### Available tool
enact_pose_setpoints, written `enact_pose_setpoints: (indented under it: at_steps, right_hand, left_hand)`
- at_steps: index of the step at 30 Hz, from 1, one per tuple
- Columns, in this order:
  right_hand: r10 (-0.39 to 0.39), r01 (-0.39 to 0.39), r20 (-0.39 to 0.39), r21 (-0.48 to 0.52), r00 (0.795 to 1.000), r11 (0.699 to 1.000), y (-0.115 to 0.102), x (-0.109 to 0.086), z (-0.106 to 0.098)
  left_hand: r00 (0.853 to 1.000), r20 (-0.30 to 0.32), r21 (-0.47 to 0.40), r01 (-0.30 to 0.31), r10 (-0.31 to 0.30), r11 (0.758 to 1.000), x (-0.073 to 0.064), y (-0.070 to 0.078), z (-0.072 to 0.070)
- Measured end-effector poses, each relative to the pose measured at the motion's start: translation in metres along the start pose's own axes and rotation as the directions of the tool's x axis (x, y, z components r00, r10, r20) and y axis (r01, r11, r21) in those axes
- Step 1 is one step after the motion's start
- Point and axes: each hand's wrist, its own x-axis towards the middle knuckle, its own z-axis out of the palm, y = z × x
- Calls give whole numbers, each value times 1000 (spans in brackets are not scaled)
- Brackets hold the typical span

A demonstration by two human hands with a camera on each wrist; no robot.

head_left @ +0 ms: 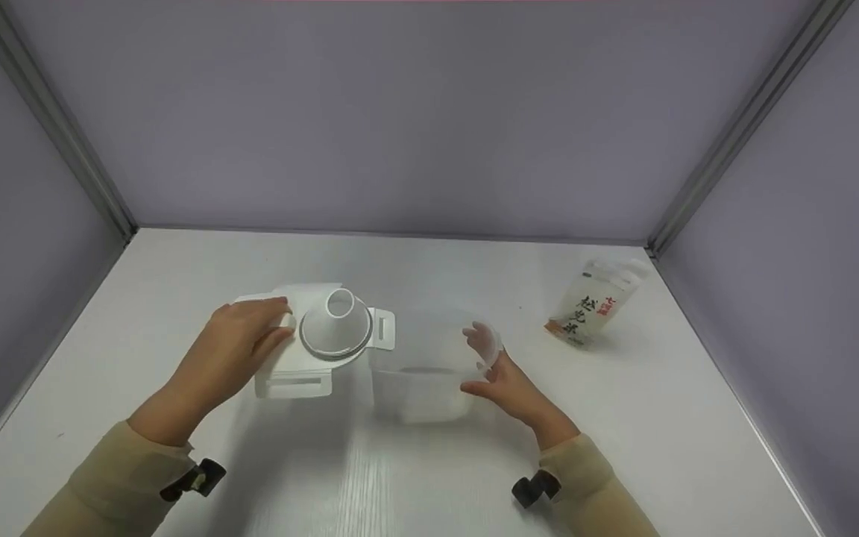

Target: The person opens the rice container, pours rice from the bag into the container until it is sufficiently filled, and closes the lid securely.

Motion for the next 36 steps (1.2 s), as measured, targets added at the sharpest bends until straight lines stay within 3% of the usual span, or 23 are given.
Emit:
enact_pose_setpoints:
  at_steps: [12, 21, 36]
  right_hand:
    - [-14, 14, 3, 7, 1000, 1000, 1, -1, -1]
    - [-13, 13, 7, 12, 1000, 1000, 0, -1, -1]
    - [11, -11, -3, -44, 1000, 999, -3, -2, 1]
  left_hand:
    - [999, 7, 22, 45, -45, 999, -8, -10, -8]
    - [999, -15, 48, 41, -40, 998, -15, -21, -14]
    - [996, 22, 109, 81, -84, 991, -30, -40, -23]
